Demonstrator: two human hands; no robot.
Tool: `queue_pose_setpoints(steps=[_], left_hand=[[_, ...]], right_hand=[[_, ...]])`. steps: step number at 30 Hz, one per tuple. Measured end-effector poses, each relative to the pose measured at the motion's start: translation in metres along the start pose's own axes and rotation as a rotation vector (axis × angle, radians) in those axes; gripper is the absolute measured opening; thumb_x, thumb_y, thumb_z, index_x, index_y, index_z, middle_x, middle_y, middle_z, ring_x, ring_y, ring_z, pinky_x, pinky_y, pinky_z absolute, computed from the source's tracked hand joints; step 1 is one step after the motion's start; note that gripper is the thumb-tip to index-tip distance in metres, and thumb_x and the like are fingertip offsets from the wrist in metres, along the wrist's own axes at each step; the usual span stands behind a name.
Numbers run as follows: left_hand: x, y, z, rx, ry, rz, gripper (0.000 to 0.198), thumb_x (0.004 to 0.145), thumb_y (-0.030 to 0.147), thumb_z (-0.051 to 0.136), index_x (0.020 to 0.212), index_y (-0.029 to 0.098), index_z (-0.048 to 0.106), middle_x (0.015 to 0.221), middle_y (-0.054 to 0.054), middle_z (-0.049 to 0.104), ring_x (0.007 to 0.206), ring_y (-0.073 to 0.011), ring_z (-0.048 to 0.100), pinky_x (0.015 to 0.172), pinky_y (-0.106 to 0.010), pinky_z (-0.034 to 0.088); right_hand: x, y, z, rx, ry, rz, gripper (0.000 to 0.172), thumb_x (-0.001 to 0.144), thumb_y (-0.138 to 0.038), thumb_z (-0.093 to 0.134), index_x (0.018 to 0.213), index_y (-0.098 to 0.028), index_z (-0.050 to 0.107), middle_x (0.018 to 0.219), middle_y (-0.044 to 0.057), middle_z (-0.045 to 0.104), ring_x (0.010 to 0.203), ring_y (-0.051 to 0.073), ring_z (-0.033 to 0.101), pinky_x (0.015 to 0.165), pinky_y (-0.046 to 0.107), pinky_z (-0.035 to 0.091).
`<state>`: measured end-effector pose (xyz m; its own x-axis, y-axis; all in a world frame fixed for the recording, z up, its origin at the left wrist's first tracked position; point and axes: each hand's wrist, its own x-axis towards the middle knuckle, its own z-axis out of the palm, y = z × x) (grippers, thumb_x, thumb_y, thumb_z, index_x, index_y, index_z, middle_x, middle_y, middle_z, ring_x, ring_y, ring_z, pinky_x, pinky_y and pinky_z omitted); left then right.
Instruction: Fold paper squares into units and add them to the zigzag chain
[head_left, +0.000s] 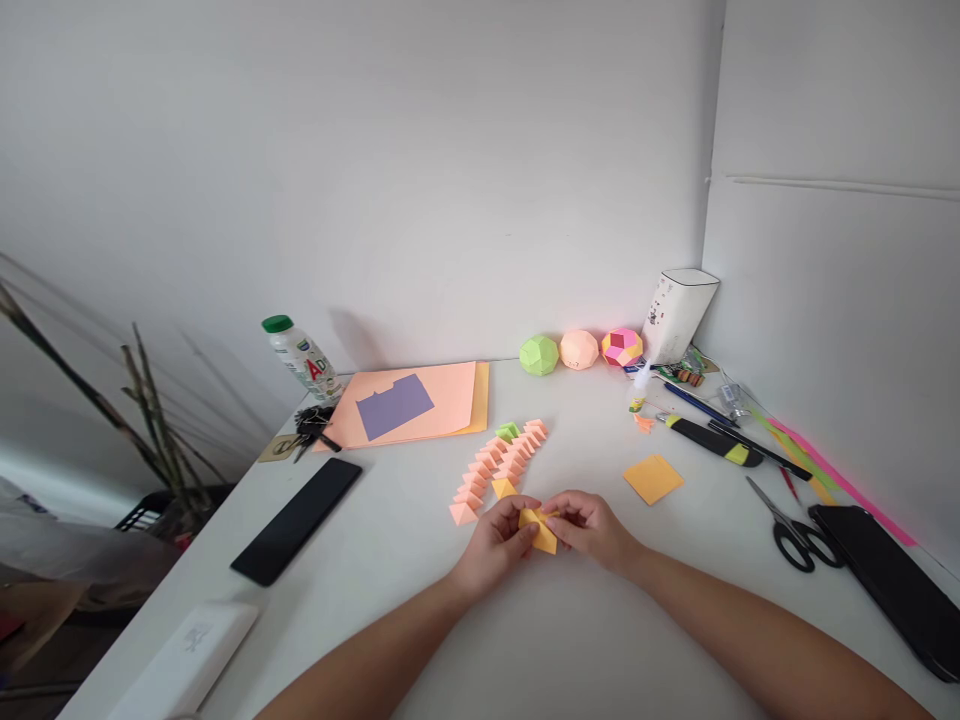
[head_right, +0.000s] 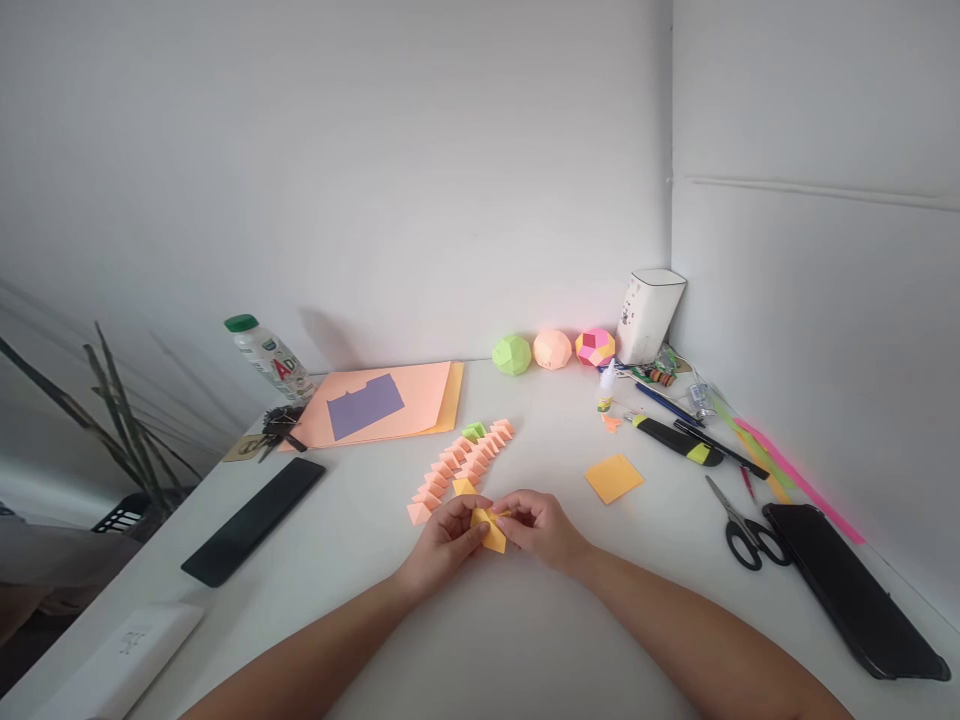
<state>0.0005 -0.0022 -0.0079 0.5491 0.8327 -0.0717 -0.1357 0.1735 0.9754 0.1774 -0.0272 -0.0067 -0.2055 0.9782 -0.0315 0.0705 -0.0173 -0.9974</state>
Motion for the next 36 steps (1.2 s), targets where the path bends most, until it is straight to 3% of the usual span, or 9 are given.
queue_pose_setpoints(steps=[15, 25, 36], left_hand=[[0.0000, 0.0002, -0.0007, -0.011, -0.004, 0.004, 0.029, 0.076, 0.038, 0.065, 0.093, 0.017, 0.056, 0.061, 0.004, 0.050, 0.053, -0.0076, 0.045, 0.049, -0.020, 0.036], [0.0009, -0.0024, -0.0002, -0.054, -0.032, 0.021, 0.027, 0.076, 0.032, 0.066, 0.096, 0.017, 0.055, 0.071, 0.000, 0.058, 0.060, -0.0098, 0.054, 0.053, -0.020, 0.039], [0.0014, -0.0078, -0.0014, 0.004, -0.006, 0.032, 0.022, 0.078, 0.034, 0.062, 0.088, 0.018, 0.052, 0.066, 0.003, 0.057, 0.056, -0.0093, 0.053, 0.053, -0.021, 0.041]], right_hand=[[-0.0005, 0.0040, 0.0006, -0.027, -0.014, -0.029, 0.021, 0.080, -0.036, 0.059, 0.091, -0.017, 0.063, 0.058, -0.003, 0.050, 0.052, 0.010, 0.047, 0.051, 0.024, 0.043], [-0.0017, 0.0017, 0.0031, -0.101, -0.001, -0.069, 0.019, 0.082, -0.032, 0.055, 0.092, -0.018, 0.062, 0.068, 0.001, 0.062, 0.053, 0.012, 0.054, 0.052, 0.026, 0.046], [-0.0045, -0.0039, 0.0071, -0.188, 0.012, -0.159, 0.021, 0.079, -0.029, 0.057, 0.095, -0.016, 0.062, 0.063, 0.000, 0.058, 0.051, 0.011, 0.049, 0.048, 0.023, 0.041]])
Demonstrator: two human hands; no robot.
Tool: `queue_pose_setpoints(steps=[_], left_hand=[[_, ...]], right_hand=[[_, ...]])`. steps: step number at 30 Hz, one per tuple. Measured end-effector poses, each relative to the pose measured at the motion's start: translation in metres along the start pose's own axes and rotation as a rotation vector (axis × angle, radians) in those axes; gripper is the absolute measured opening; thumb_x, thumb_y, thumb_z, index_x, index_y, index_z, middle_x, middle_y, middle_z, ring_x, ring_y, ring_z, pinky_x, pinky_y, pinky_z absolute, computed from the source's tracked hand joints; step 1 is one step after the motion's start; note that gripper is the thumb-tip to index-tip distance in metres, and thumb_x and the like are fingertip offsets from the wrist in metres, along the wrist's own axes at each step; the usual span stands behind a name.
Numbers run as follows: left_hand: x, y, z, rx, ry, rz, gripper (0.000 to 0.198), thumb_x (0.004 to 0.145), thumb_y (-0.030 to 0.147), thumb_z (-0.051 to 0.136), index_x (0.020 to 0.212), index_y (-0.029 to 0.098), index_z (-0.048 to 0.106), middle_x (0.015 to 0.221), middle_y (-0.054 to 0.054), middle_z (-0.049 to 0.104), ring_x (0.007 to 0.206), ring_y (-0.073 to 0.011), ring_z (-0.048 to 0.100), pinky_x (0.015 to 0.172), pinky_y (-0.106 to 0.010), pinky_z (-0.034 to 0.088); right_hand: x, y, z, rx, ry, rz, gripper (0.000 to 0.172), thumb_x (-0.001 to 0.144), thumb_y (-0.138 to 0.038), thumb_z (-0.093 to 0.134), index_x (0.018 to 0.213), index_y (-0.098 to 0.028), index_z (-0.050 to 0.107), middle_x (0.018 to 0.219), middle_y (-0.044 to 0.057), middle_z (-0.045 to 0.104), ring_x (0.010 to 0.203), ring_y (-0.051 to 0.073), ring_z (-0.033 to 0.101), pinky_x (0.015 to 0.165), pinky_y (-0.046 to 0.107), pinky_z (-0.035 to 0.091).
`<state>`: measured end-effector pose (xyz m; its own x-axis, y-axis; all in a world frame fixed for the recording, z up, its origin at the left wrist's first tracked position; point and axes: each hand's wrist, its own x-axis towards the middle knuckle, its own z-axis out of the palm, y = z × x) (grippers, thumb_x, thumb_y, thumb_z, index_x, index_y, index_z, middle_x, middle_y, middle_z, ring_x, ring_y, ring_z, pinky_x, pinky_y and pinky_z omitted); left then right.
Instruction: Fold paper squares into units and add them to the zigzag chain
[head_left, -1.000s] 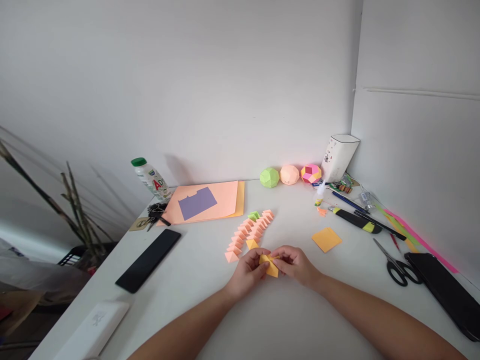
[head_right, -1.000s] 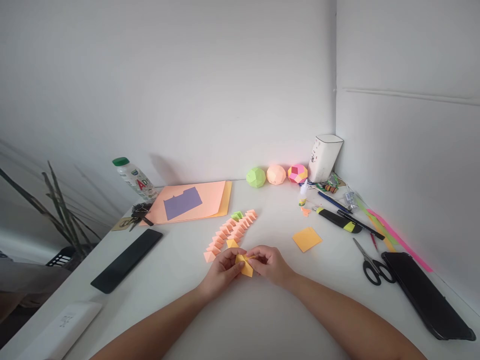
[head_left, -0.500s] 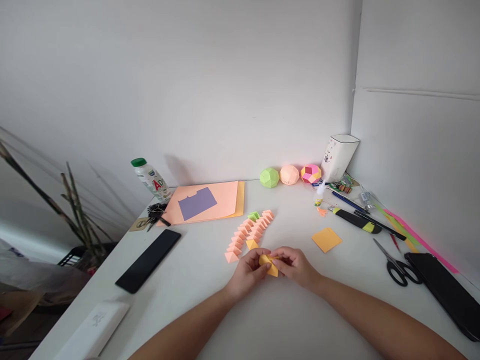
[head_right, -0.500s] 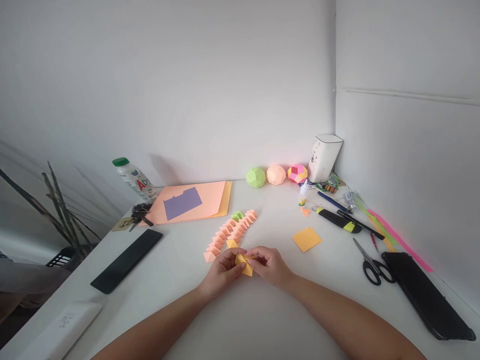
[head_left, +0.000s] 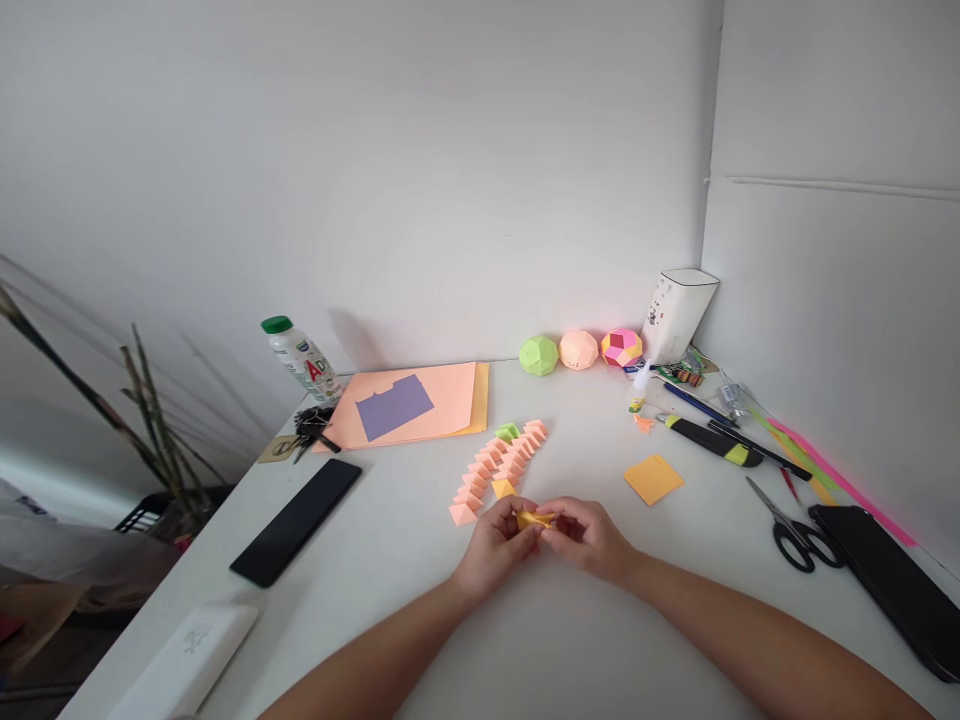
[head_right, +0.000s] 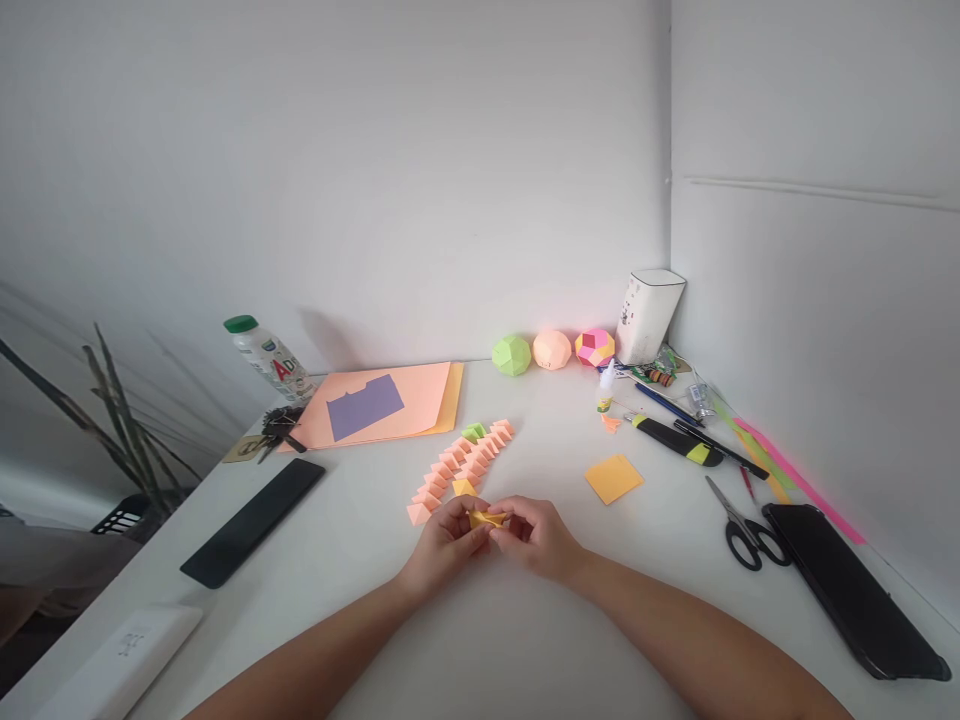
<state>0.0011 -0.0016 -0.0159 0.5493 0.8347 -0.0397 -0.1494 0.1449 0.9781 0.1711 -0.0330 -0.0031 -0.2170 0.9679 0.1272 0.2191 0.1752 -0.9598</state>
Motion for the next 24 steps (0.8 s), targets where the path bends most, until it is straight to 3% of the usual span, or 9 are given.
queue_pose_setpoints(steps=[6, 12, 16, 24], left_hand=[[0.0002, 0.0062, 0.0019, 0.117, 0.012, 0.101, 0.019, 0.080, 0.035, 0.060, 0.083, 0.017, 0.056, 0.089, -0.002, 0.052, 0.059, -0.0087, 0.055, 0.051, -0.022, 0.043], [-0.0002, 0.0093, 0.0004, 0.283, 0.000, 0.135, 0.022, 0.083, 0.035, 0.056, 0.083, 0.017, 0.067, 0.078, -0.002, 0.051, 0.047, -0.0044, 0.043, 0.043, -0.020, 0.035], [0.0001, 0.0058, -0.0014, 0.255, 0.023, 0.147, 0.021, 0.082, 0.034, 0.058, 0.080, 0.017, 0.069, 0.076, -0.002, 0.051, 0.045, -0.0039, 0.043, 0.043, -0.020, 0.036], [-0.0023, 0.0076, -0.0031, 0.235, 0.010, 0.152, 0.022, 0.082, 0.034, 0.058, 0.080, 0.016, 0.070, 0.076, -0.004, 0.057, 0.048, -0.0070, 0.049, 0.049, -0.023, 0.044]], right_hand=[[0.0004, 0.0037, 0.0009, -0.033, -0.014, -0.055, 0.016, 0.083, -0.025, 0.051, 0.093, -0.018, 0.060, 0.069, 0.002, 0.063, 0.053, 0.011, 0.050, 0.050, 0.023, 0.040], [-0.0008, 0.0076, 0.0009, -0.021, -0.013, -0.032, 0.012, 0.083, -0.026, 0.050, 0.091, -0.019, 0.056, 0.057, -0.003, 0.055, 0.046, 0.009, 0.043, 0.046, 0.021, 0.038], [-0.0009, 0.0064, 0.0008, -0.026, -0.001, 0.022, 0.009, 0.083, -0.029, 0.052, 0.085, -0.020, 0.052, 0.058, -0.003, 0.056, 0.045, 0.010, 0.046, 0.045, 0.021, 0.040], [0.0012, 0.0073, -0.0003, 0.017, -0.021, 0.093, 0.019, 0.084, -0.037, 0.053, 0.081, -0.018, 0.051, 0.067, 0.000, 0.063, 0.049, 0.010, 0.051, 0.048, 0.023, 0.044]])
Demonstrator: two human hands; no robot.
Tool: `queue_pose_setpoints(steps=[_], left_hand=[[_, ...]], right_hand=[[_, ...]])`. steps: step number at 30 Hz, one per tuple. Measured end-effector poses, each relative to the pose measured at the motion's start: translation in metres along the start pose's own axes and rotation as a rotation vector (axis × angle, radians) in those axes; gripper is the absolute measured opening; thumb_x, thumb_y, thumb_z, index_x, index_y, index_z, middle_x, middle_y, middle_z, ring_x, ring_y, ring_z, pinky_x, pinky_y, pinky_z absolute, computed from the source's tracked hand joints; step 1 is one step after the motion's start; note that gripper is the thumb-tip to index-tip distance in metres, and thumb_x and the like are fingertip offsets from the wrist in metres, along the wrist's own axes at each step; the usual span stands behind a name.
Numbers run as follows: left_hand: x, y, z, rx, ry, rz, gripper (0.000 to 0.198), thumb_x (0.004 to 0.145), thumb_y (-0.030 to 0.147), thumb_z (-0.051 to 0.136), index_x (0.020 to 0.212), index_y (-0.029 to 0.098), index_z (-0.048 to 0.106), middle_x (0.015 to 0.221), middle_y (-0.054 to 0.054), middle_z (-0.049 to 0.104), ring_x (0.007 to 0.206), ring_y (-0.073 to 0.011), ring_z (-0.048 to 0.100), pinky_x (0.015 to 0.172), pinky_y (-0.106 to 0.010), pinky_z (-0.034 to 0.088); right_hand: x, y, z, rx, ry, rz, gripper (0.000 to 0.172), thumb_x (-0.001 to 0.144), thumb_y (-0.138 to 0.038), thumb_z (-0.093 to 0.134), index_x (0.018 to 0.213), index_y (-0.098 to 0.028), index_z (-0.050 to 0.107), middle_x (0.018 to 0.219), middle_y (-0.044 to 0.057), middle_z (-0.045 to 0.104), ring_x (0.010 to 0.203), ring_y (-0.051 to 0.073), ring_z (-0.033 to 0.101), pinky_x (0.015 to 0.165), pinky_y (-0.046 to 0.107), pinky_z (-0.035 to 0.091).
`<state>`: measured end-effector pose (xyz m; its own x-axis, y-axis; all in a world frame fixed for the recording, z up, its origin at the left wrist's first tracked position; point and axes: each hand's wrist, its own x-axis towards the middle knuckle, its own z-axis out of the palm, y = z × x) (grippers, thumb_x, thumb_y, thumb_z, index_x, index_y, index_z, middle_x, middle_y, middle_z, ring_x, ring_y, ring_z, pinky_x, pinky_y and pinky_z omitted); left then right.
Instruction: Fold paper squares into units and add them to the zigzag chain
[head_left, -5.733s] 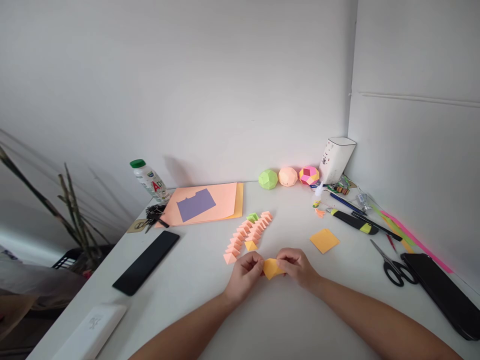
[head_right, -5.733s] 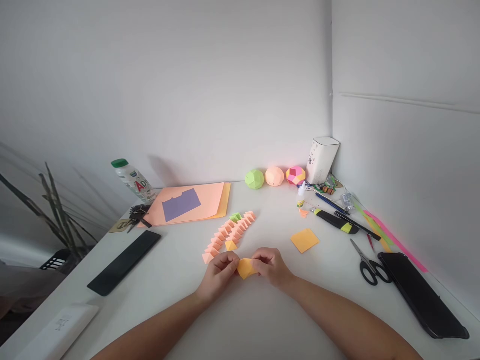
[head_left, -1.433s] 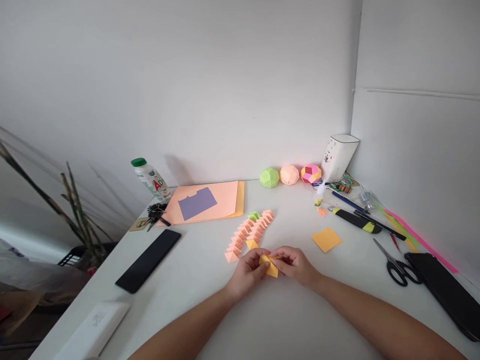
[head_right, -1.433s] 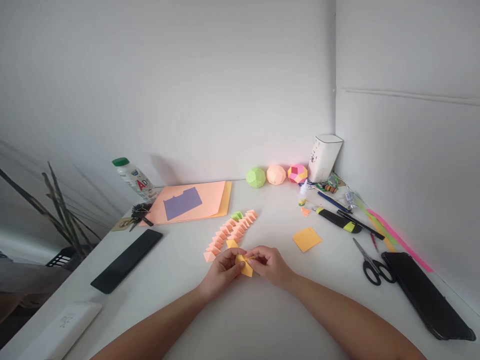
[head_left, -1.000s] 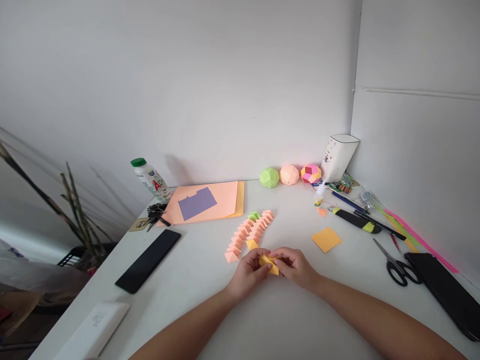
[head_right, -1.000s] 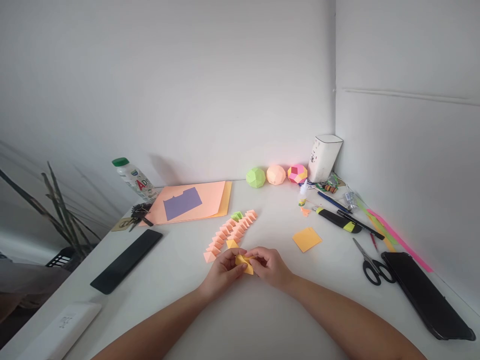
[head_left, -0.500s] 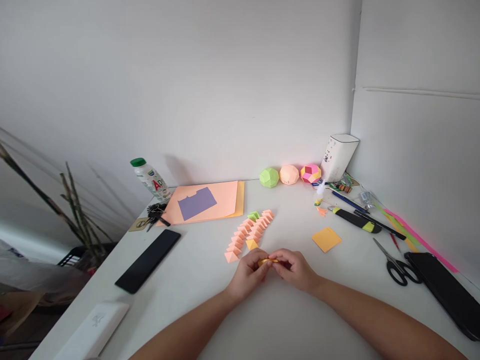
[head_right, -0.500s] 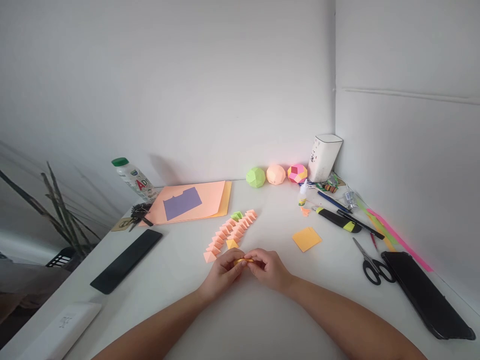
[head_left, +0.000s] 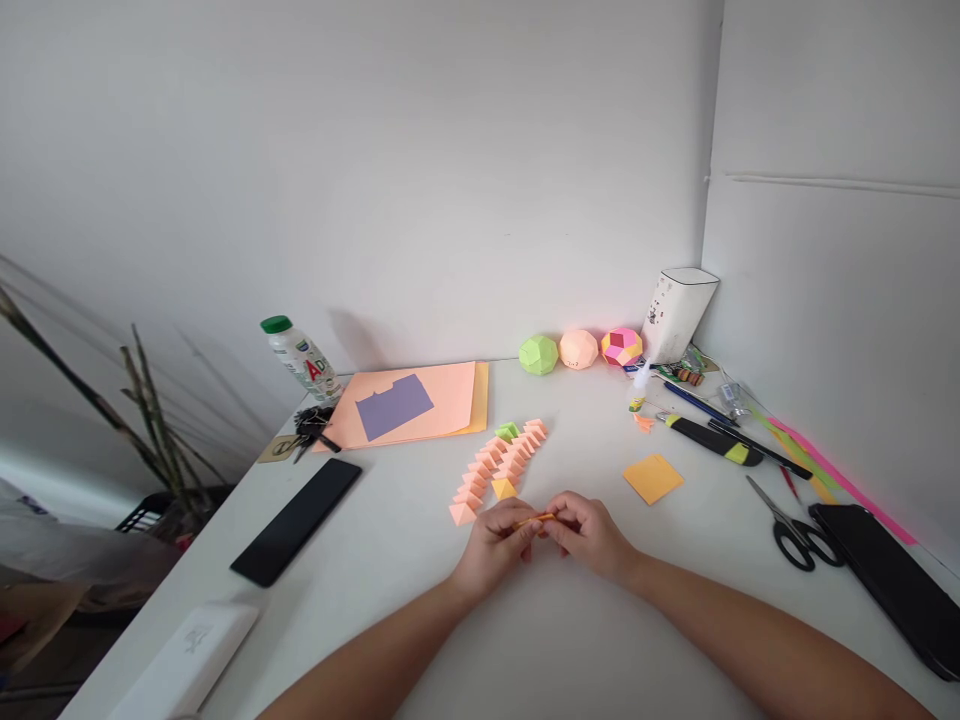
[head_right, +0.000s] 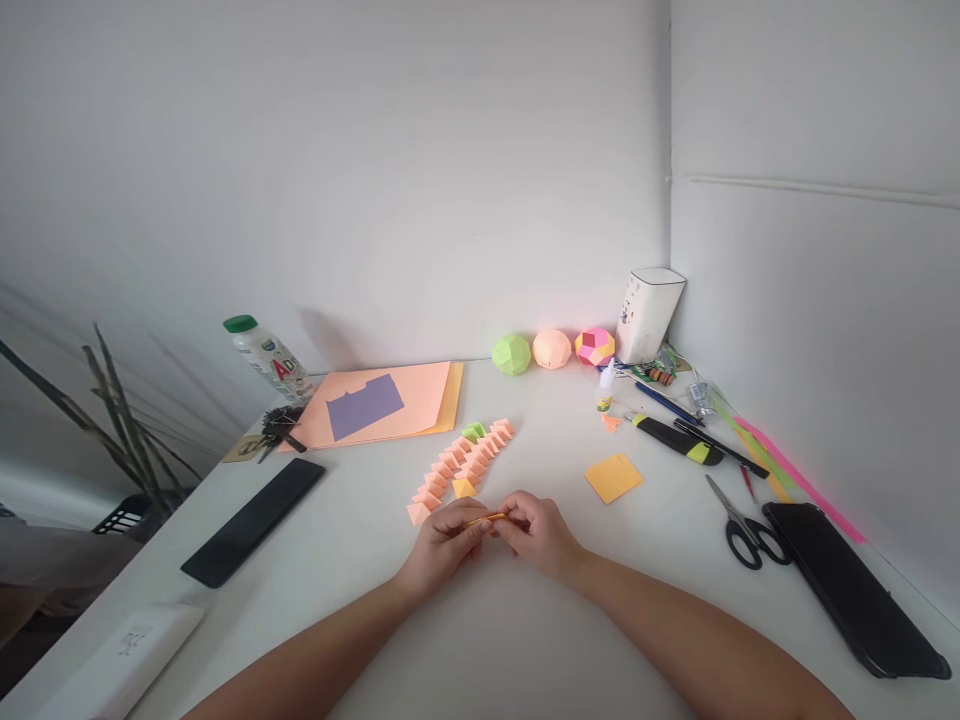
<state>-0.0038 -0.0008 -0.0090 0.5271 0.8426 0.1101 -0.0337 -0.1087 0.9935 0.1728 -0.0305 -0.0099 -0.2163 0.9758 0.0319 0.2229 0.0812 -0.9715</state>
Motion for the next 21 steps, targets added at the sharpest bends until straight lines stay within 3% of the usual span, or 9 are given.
queue_pose_setpoints(steps=[12, 21], left_hand=[[0.0002, 0.0003, 0.0006, -0.054, 0.005, -0.023, 0.020, 0.082, 0.034, 0.058, 0.085, 0.019, 0.072, 0.076, -0.005, 0.060, 0.050, -0.0092, 0.051, 0.051, -0.025, 0.044], [0.0004, 0.0012, 0.0002, -0.076, -0.007, -0.029, 0.020, 0.082, 0.033, 0.059, 0.087, 0.019, 0.073, 0.077, -0.005, 0.060, 0.051, -0.0087, 0.050, 0.052, -0.025, 0.043]], right_hand=[[-0.0009, -0.0067, -0.0012, 0.087, -0.031, 0.027, 0.024, 0.083, -0.042, 0.054, 0.080, -0.017, 0.054, 0.069, 0.002, 0.064, 0.058, 0.014, 0.059, 0.049, 0.024, 0.046], [-0.0007, -0.0069, -0.0013, 0.083, -0.025, 0.029, 0.024, 0.084, -0.040, 0.053, 0.081, -0.017, 0.054, 0.068, 0.002, 0.064, 0.055, 0.013, 0.058, 0.049, 0.024, 0.046]])
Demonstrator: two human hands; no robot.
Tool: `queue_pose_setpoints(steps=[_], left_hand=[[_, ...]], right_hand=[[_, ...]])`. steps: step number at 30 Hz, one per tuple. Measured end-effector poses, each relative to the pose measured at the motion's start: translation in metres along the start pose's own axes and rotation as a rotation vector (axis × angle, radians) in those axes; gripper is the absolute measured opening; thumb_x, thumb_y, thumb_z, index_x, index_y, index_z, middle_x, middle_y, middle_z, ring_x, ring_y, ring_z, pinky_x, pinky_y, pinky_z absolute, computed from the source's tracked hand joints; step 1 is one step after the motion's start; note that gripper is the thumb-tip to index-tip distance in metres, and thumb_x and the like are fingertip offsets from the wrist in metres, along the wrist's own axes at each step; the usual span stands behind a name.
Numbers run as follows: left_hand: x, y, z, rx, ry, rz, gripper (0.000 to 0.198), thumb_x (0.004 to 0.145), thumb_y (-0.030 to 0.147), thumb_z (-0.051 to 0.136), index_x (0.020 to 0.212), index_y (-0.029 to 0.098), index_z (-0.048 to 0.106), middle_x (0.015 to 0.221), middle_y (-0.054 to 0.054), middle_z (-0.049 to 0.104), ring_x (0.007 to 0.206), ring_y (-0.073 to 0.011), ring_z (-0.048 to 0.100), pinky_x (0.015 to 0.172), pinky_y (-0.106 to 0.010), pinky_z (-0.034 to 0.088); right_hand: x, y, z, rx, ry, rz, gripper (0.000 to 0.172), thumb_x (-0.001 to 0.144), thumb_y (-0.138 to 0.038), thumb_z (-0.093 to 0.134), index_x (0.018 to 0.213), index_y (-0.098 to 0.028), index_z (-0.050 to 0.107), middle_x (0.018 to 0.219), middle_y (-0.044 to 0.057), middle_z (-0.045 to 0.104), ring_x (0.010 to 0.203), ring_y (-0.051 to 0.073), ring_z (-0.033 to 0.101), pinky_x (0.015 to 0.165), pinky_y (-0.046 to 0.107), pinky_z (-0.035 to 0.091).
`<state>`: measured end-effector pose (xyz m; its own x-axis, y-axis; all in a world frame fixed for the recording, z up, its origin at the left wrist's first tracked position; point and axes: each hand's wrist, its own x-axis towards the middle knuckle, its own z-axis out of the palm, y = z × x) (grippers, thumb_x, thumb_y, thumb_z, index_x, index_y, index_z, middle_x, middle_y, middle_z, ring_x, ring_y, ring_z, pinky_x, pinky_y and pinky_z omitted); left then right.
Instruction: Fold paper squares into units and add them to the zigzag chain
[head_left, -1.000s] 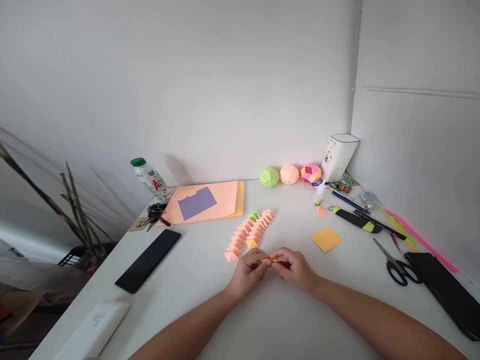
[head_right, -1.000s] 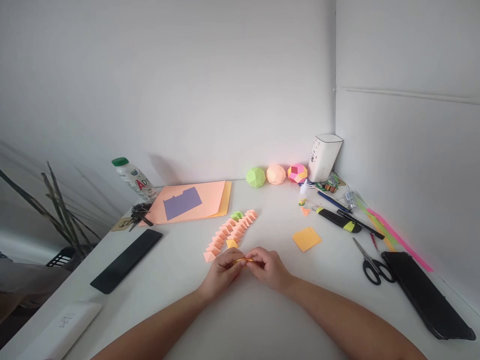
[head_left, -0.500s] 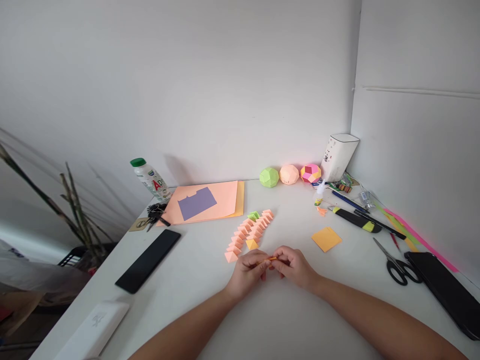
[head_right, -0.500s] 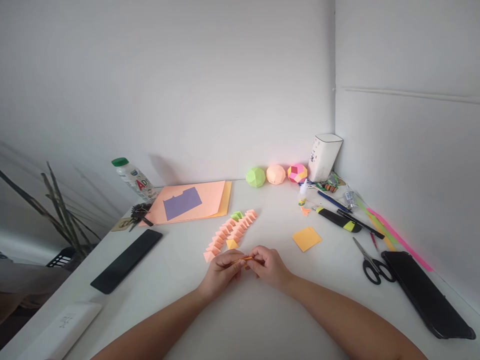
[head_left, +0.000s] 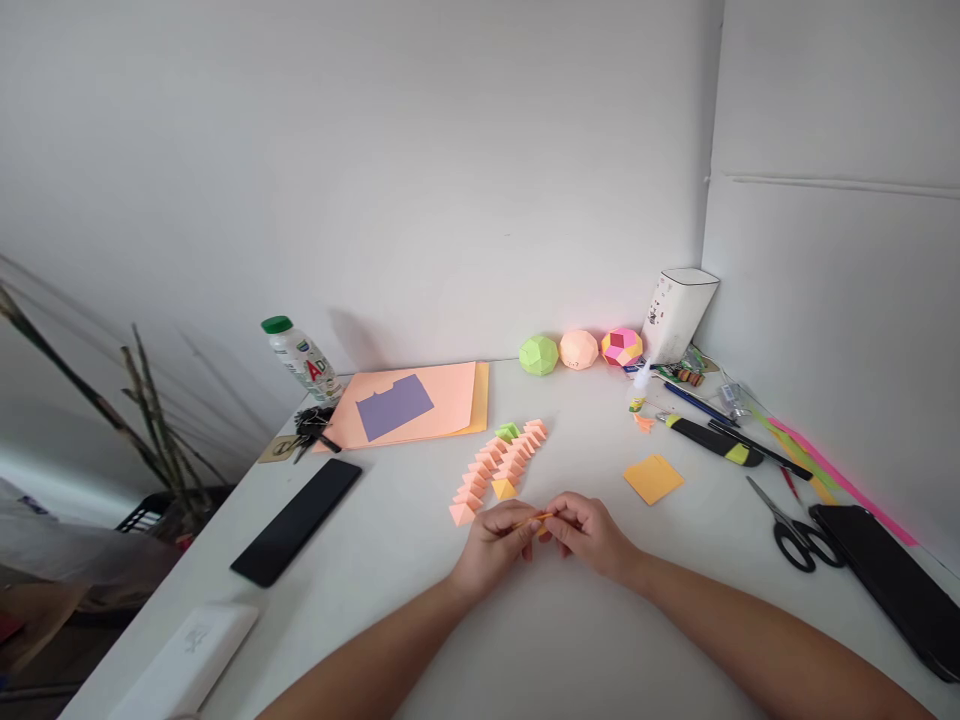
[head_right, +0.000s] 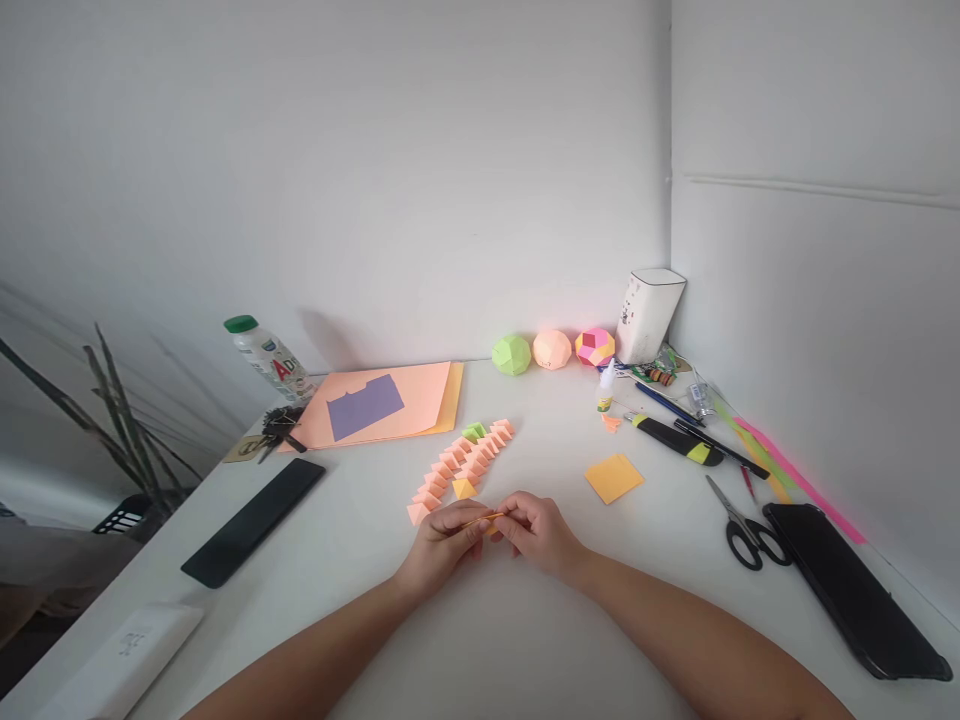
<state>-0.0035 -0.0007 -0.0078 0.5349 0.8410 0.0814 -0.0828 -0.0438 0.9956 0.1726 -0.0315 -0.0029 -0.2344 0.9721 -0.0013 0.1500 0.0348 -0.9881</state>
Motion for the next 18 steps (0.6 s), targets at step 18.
queue_pose_setpoints(steps=[18], left_hand=[[-0.0016, 0.0077, 0.0036, 0.046, -0.008, -0.102, 0.030, 0.081, 0.042, 0.056, 0.073, 0.015, 0.066, 0.064, -0.001, 0.058, 0.045, -0.0083, 0.049, 0.045, -0.022, 0.040]], right_hand=[[-0.0022, -0.0005, 0.0001, -0.077, 0.005, -0.045, 0.025, 0.086, -0.041, 0.050, 0.077, -0.018, 0.054, 0.063, 0.000, 0.062, 0.047, 0.010, 0.052, 0.046, 0.023, 0.044]])
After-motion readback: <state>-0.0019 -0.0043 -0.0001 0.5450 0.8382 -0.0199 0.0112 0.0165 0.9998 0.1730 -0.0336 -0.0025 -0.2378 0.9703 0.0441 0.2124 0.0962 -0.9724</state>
